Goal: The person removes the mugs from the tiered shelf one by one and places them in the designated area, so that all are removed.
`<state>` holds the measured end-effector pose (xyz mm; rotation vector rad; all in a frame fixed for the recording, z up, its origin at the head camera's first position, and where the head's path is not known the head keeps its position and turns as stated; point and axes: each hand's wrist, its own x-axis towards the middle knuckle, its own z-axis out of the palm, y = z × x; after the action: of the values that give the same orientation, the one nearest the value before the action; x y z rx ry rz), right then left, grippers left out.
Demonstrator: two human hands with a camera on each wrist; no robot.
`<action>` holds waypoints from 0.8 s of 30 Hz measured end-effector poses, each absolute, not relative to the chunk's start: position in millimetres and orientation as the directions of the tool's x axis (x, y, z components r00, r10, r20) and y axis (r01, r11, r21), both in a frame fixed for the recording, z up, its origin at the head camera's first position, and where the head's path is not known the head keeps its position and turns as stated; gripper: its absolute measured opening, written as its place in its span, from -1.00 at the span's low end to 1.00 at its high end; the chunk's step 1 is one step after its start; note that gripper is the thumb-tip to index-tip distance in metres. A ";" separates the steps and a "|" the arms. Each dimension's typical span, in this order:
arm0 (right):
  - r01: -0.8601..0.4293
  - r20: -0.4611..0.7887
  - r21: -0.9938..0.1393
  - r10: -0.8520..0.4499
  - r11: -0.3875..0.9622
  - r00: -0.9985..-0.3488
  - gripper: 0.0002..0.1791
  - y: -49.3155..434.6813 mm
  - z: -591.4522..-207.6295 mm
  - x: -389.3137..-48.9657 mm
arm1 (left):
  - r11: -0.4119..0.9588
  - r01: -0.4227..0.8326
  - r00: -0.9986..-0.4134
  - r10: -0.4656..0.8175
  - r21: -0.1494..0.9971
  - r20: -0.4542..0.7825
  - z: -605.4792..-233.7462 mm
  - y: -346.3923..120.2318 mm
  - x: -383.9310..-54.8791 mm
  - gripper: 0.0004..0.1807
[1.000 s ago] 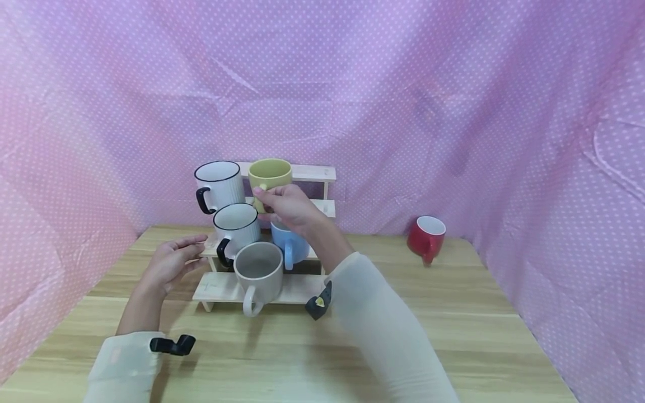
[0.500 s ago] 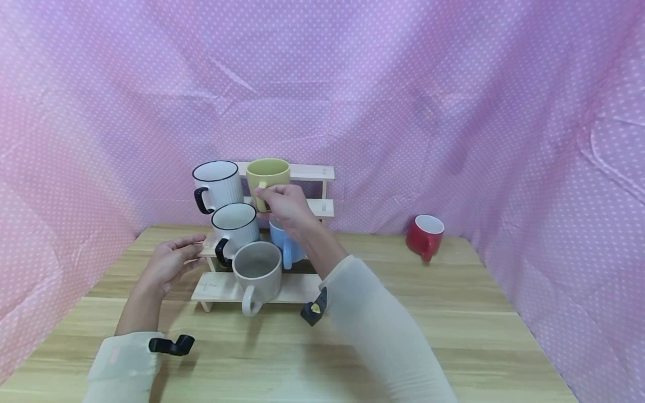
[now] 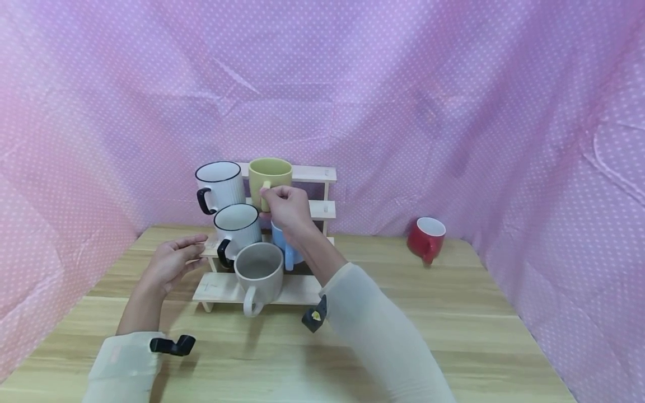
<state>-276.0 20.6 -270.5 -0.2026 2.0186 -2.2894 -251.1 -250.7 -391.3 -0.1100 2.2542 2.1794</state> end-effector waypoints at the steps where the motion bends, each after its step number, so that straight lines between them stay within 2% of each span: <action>1: -0.028 0.047 -0.991 -0.151 -0.128 -0.987 -0.74 20.8 -270.8 -275.9 | 0.032 -0.052 -0.998 -0.047 0.998 -0.051 -391.5 -250.7 -251.0 -0.51; 19: -0.156 0.197 -0.950 -0.132 -0.270 -0.971 -0.80 35.0 -259.5 -273.8 | 0.030 -0.047 -0.998 -0.043 0.998 -0.046 -392.8 -252.2 -252.3 -0.50; 24: -0.179 0.214 -0.949 -0.110 -0.260 -0.971 -0.79 47.4 -255.3 -275.7 | 0.036 -0.052 -0.998 -0.040 0.998 -0.051 -393.3 -252.6 -252.6 -0.50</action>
<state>-275.7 47.4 -255.3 -0.3796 1.9366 -2.5004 -252.6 -252.6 -393.3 -0.1011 2.2545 2.1732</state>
